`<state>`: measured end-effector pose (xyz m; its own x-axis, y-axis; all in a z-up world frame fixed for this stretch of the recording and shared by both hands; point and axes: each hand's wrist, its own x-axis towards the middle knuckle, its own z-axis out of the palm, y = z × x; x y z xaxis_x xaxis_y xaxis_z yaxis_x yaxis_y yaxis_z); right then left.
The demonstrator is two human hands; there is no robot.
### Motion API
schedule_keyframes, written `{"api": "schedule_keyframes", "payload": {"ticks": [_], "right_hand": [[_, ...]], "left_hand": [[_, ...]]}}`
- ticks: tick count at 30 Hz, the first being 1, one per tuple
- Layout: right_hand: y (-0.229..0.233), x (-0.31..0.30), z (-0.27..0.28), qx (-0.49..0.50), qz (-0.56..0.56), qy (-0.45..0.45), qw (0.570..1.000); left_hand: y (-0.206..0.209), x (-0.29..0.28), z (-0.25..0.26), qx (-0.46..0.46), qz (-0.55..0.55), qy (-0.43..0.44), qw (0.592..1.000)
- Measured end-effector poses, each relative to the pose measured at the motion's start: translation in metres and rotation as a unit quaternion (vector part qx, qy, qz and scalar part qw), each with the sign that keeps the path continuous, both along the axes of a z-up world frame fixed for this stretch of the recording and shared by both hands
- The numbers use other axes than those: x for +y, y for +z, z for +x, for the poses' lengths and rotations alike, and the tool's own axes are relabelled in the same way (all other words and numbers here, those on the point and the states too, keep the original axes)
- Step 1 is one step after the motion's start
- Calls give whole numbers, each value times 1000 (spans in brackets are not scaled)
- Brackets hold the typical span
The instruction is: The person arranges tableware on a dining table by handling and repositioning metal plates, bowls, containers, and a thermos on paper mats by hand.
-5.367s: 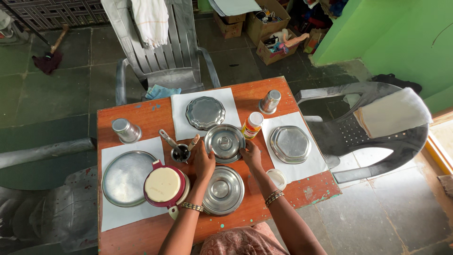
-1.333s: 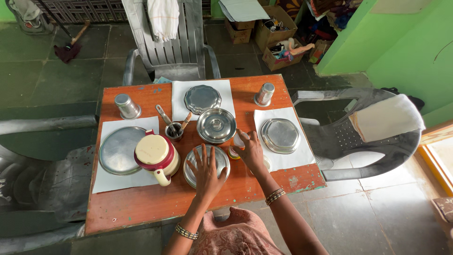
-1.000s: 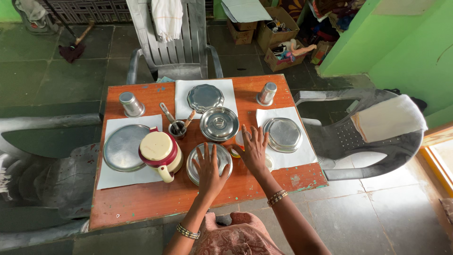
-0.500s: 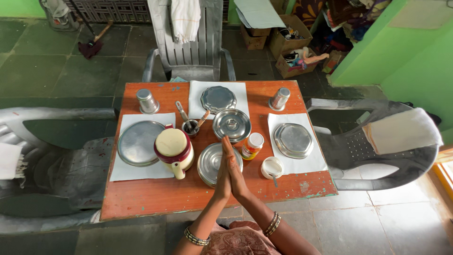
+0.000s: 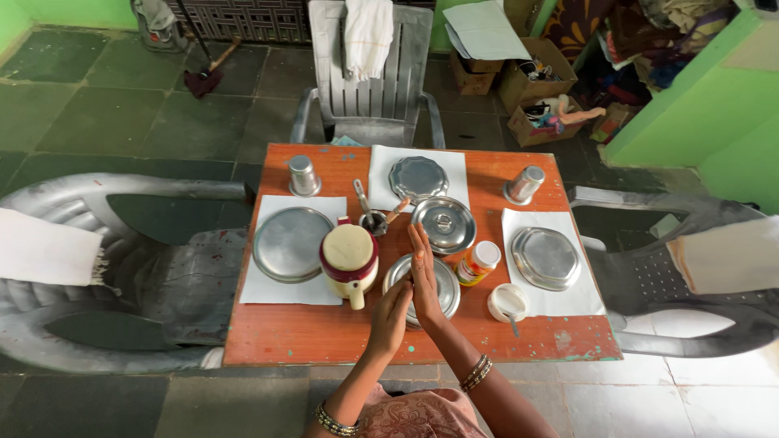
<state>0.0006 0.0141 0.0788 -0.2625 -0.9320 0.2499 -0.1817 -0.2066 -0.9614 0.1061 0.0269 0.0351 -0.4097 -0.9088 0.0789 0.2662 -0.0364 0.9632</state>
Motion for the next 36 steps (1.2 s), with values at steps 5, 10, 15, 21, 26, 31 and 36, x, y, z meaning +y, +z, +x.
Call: {"api": "schedule_keyframes", "payload": {"ticks": [5, 10, 15, 21, 26, 31, 36], "right_hand": [[-18, -11, 15, 6, -8, -12, 1000], [-47, -10, 36, -60, 2, -2, 998], [-71, -11, 63, -14, 56, -30, 998], [-72, -10, 76, 163, 54, -72, 983], [-61, -6, 86, 207, 50, -75, 974], [-50, -1, 93, 185, 96, -77, 975], [-48, 3, 97, 189, 134, -94, 968]], "left_hand": [[5, -12, 39, -30, 59, -10, 998], [29, -34, 77, -48, 23, 27, 998], [47, -57, 97, -160, -116, 158, 967], [18, -92, 105, -264, -338, 162, 889], [-9, -111, 101, -326, -360, 126, 865], [-3, -107, 106, -372, -374, 105, 843], [12, -104, 112, -376, -352, 84, 853]]}}
